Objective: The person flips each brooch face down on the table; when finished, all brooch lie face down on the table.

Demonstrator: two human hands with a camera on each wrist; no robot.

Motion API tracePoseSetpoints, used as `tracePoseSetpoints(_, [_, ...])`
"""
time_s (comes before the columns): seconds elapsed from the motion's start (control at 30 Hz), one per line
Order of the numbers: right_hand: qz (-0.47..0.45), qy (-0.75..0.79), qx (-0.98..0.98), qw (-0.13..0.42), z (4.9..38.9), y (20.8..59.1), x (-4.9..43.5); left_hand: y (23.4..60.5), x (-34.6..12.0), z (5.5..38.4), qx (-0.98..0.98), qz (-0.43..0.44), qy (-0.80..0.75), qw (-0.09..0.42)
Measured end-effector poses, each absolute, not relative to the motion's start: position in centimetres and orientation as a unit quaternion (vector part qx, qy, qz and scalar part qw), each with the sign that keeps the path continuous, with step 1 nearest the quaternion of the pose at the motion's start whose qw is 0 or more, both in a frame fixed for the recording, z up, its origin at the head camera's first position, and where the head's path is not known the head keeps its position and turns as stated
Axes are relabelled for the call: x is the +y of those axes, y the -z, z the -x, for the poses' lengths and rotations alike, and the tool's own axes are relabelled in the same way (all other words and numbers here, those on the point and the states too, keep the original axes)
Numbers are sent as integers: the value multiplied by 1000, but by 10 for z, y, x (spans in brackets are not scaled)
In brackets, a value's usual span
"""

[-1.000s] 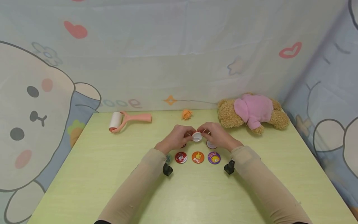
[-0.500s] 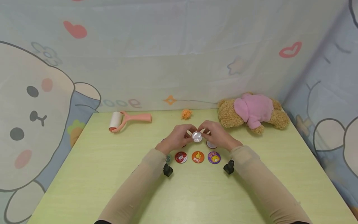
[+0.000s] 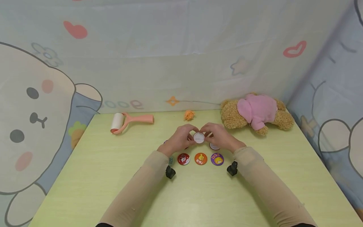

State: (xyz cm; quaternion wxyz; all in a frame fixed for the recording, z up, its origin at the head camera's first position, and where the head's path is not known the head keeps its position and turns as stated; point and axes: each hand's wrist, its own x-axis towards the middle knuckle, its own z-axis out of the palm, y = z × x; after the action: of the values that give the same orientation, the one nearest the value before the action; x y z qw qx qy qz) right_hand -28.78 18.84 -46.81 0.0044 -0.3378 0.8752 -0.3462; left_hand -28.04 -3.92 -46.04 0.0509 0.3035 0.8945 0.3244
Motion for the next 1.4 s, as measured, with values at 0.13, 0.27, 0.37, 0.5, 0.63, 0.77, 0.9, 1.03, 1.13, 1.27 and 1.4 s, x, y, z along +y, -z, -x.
tracePoseSetpoints(0.13, [333, 351, 875, 22, 287, 468, 190, 460, -39, 281, 894, -301, -327, 60])
tracePoseSetpoints(0.27, [334, 354, 873, 25, 287, 470, 190, 459, -38, 281, 894, -299, -327, 70])
tracePoseSetpoints(0.37, [336, 352, 873, 22, 286, 471, 190, 458, -38, 281, 895, -296, -325, 76])
tracePoseSetpoints(0.5, [341, 349, 873, 19, 286, 471, 190, 457, -37, 281, 900, -296, -312, 72])
tracePoseSetpoints(0.63, [341, 348, 873, 17, 286, 472, 190, 458, -37, 282, 906, -302, -291, 57])
tracePoseSetpoints(0.77, [342, 343, 875, 11, 286, 473, 190, 459, -38, 283, 911, -307, -272, 45])
tracePoseSetpoints(0.9, [342, 332, 879, 1, 286, 474, 191, 459, -38, 283, 912, -308, -268, 47])
tracePoseSetpoints(1.03, [340, 325, 883, 0, 287, 477, 192, 461, -39, 283, 912, -306, -267, 53])
tracePoseSetpoints(1.13, [338, 323, 884, 5, 288, 479, 192, 462, -39, 284, 914, -305, -262, 54])
tracePoseSetpoints(1.27, [340, 324, 883, 11, 286, 478, 190, 463, -40, 283, 915, -305, -259, 55])
tracePoseSetpoints(1.4, [342, 320, 883, 15, 285, 478, 189, 463, -40, 281, 920, -297, -250, 60])
